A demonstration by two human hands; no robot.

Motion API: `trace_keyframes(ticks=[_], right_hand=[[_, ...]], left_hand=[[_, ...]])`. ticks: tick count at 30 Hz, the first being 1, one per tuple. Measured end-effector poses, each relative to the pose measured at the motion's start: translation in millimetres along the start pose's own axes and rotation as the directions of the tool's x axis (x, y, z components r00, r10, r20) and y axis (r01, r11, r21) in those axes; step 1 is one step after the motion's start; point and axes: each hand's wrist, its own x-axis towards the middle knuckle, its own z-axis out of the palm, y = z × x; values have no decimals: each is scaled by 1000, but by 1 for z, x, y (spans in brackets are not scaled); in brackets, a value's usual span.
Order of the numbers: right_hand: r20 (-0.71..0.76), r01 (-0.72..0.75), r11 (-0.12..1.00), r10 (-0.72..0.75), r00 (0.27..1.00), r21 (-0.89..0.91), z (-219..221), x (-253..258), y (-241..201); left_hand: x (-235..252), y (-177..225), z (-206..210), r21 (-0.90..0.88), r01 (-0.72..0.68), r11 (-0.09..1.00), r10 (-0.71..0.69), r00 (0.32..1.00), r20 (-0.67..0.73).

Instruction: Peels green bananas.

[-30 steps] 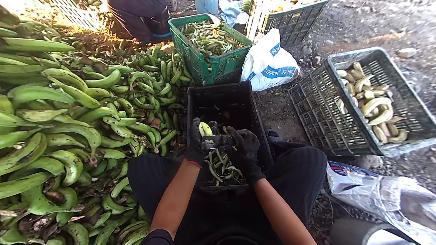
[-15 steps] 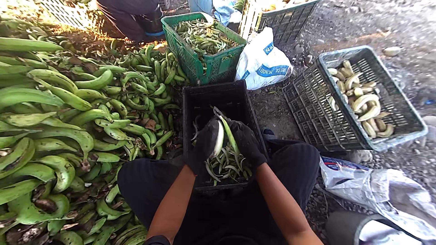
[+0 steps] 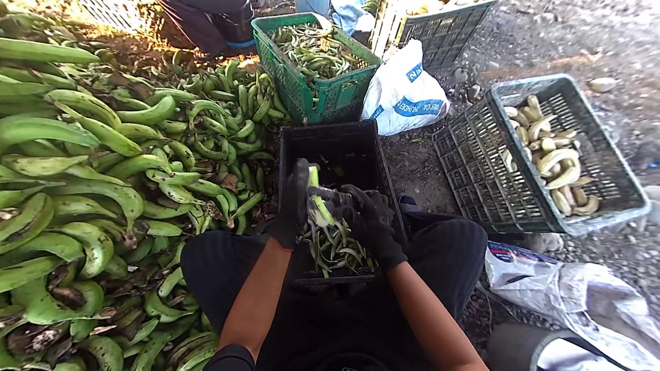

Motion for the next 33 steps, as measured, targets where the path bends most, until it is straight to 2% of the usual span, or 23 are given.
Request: trace_keyframes(ticks=[2,3,5,7,9,11,13,14,16,18,21,24,27,28,30,32,33], right_hand=[[101,-85,995,79,992,55,-1,18,-1],[141,-124,987,109,984,106,-1,25,0],[215,-218,947,168,962,236,-8,27,-4],[198,-232,913,172,965,336,-15,23,-9],[107,-126,933,95,990,336,-12,19,-3],[86,60,979,-79,993,195,-12,13,7],[103,237,971,-238,966,18,-15,4,15],[75,314,949,-311,947,-31,-15,-2,19],[4,373,924,-374,927,-82,-14,-8,24],[-4,312,939,-316,949,-146,-16,-7,19],[34,102,988,-98,995,-119,-11,1,5],[-4,-122,992,122,993,21,8,13,2],[51,-300,924,297,954,237,10,25,1],[64,-314,902,309,949,298,7,25,4],[71,-325,865,323,944,382,0,24,14],[82,-331,837,329,941,436,2,22,37],[82,-352,798,359,930,489,7,18,53]], left_hand=[[-4,-9,2,316,-216,924,207,976,61],[-8,-6,4,428,-269,863,262,962,76],[-16,9,6,464,-307,831,287,951,116],[-15,17,2,318,-277,907,249,960,127],[-10,17,-2,38,-124,992,120,988,98],[-5,13,-11,-253,35,967,3,989,147],[0,7,-18,-457,164,874,-33,959,282],[1,7,-19,-493,215,843,-46,942,332],[0,10,-16,-415,244,876,-100,936,338],[-3,10,-10,-221,213,952,-151,952,268],[-2,3,-5,-23,139,990,-132,973,187],[-1,-2,0,127,15,992,-21,999,42],[-2,-7,5,241,-50,969,51,999,5],[-5,-4,6,200,-25,980,23,1000,12],[0,-3,2,-66,57,996,-51,994,94],[9,-9,-11,-305,130,943,-83,983,164],[10,-12,-13,-357,136,924,-89,985,146]])
